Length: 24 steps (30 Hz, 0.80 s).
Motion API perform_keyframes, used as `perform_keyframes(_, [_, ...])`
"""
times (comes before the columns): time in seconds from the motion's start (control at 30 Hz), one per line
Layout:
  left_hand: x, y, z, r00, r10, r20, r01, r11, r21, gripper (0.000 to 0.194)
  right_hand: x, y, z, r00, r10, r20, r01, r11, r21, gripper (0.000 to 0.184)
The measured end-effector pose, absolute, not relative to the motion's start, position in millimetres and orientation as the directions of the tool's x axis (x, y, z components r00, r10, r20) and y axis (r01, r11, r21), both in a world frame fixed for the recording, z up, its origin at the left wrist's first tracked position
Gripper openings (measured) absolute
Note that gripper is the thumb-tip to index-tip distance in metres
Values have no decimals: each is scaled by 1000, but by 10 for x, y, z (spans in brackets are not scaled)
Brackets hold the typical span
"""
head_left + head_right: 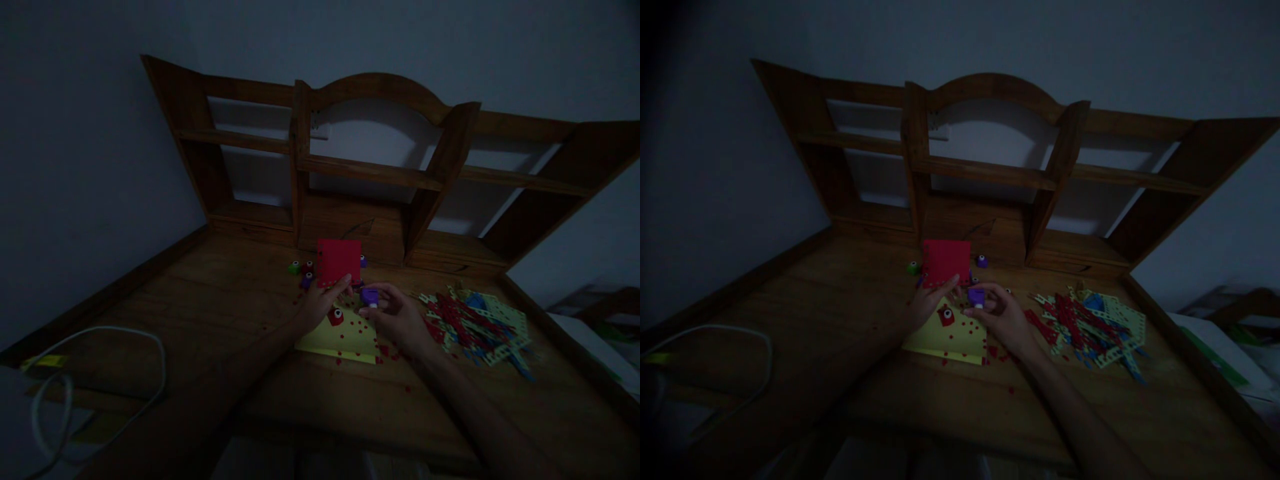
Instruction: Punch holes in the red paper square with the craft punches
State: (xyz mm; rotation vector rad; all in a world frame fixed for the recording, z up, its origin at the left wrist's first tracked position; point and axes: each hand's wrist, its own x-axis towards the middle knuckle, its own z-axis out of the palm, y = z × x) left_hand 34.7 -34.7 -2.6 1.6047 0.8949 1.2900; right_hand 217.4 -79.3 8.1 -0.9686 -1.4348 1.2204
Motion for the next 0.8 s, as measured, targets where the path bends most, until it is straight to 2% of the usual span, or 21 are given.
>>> perform_keyframes(0.1, [354, -350, -20, 184, 919, 348, 12, -356, 935, 40, 2182, -826, 93, -224, 949, 223, 52, 240, -969, 44])
perform_keyframes(0.23, [347, -360, 3, 161, 931, 328, 17, -335, 942, 39, 2184, -877, 93, -213, 913, 348, 171, 386, -907, 34])
perform_keyframes(0.33, [339, -356, -2, 168, 930, 328, 11, -334, 942, 38, 2173, -906, 111, -214, 858, 467, 292, 512, -808, 29])
perform_keyframes(0.47, [352, -325, -50, 114, 939, 325, -12, -326, 945, 34, 2171, -913, 145, -285, 741, 608, 432, 665, -608, 31])
perform_keyframes(0.6, [362, -307, -69, 87, 945, 316, -16, -316, 949, 32, 2187, -910, 107, -344, 670, 658, 503, 723, -473, 37])
perform_keyframes(0.8, [341, -338, -26, 126, 934, 334, -10, -336, 942, 32, 2185, -915, -50, -273, 660, 700, 493, 721, -487, 66])
